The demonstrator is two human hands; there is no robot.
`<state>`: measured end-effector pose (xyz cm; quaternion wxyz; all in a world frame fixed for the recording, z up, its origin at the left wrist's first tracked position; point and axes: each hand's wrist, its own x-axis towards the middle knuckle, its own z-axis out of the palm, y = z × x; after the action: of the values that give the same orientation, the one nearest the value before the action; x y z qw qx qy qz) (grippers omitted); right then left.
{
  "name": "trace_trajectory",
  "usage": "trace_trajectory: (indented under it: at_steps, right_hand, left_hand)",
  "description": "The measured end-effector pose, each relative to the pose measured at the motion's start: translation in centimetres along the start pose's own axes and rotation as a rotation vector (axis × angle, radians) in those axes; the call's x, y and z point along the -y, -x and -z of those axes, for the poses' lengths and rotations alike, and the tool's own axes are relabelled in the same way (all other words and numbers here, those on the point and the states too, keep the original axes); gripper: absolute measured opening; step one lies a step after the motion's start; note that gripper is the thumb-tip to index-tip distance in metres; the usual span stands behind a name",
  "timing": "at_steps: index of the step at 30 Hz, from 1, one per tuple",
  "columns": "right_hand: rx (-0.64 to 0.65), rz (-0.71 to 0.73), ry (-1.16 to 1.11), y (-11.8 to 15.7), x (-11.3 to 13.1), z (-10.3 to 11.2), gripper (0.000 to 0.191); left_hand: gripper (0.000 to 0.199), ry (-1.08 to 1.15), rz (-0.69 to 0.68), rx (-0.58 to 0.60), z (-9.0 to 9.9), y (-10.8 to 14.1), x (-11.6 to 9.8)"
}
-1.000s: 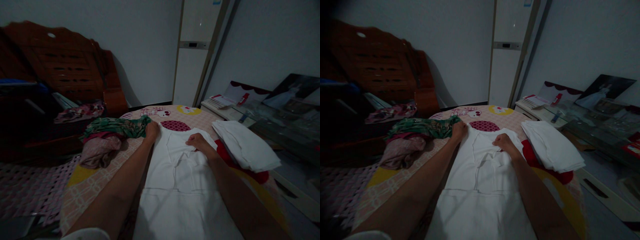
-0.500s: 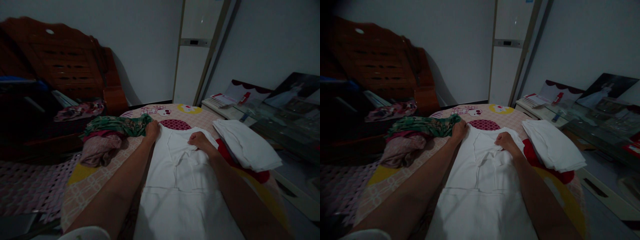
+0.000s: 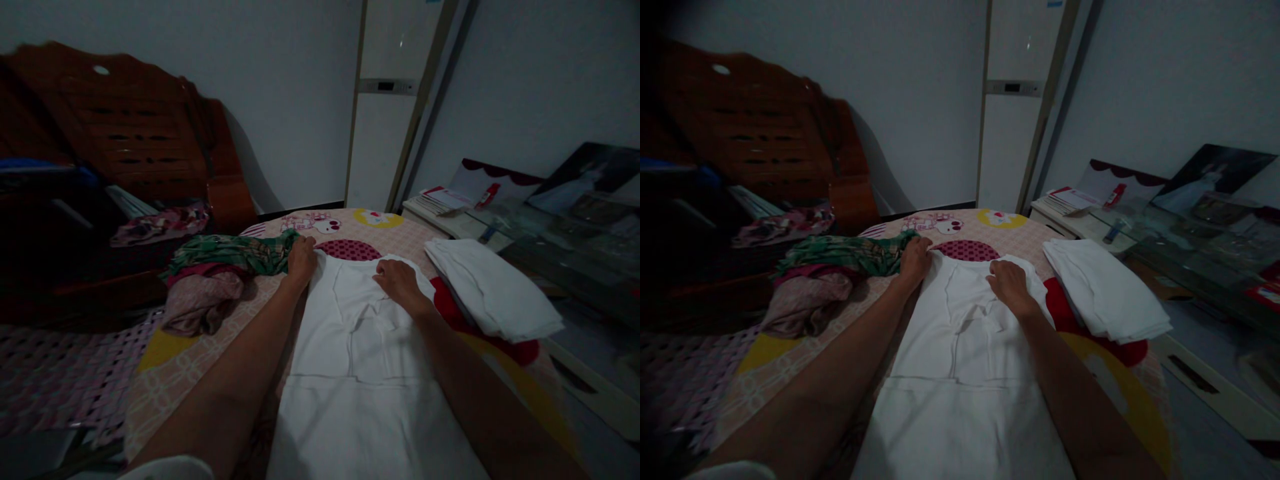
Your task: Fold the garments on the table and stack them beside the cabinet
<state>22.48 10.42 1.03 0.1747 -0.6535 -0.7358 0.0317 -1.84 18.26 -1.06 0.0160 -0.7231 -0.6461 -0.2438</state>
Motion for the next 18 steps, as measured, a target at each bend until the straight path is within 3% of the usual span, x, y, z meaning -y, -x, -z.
trace_trajectory:
  at_steps: [2, 5, 7, 10, 12, 16, 18]
  right_hand:
    - [0.114, 0.109, -0.120, 0.3, 0.7, 1.7, 0.012]
    - [0.492, 0.337, -0.420, 1.0, 2.0, 3.6, 0.022]
    - [0.615, 0.452, -0.466, 1.5, 2.8, 4.0, 0.031]
    - [0.608, 0.474, -0.355, 2.2, 3.7, 3.9, 0.014]
    - [0.691, 0.429, -0.351, 2.6, 4.0, 4.0, 0.005]
    - [0.974, 0.351, -0.542, 2.9, 4.0, 5.3, 0.016]
    - [0.942, 0.299, -0.640, 2.8, 3.5, 6.0, 0.020]
  left_hand:
    - [0.027, 0.099, -0.124, 0.093, 0.3, 0.1, -0.5]
    - [0.020, 0.283, -0.327, 0.359, 0.4, 0.8, -1.4]
    - [0.018, 0.339, -0.400, 0.430, 0.2, 1.6, -1.9]
    - [0.019, 0.325, -0.402, 0.391, -0.2, 2.9, -2.2]
    - [0.019, 0.308, -0.383, 0.361, -0.3, 3.6, -2.3]
    - [0.020, 0.283, -0.363, 0.331, -0.3, 4.2, -2.5]
    - [0.020, 0.266, -0.370, 0.335, 0.0, 4.3, -2.7]
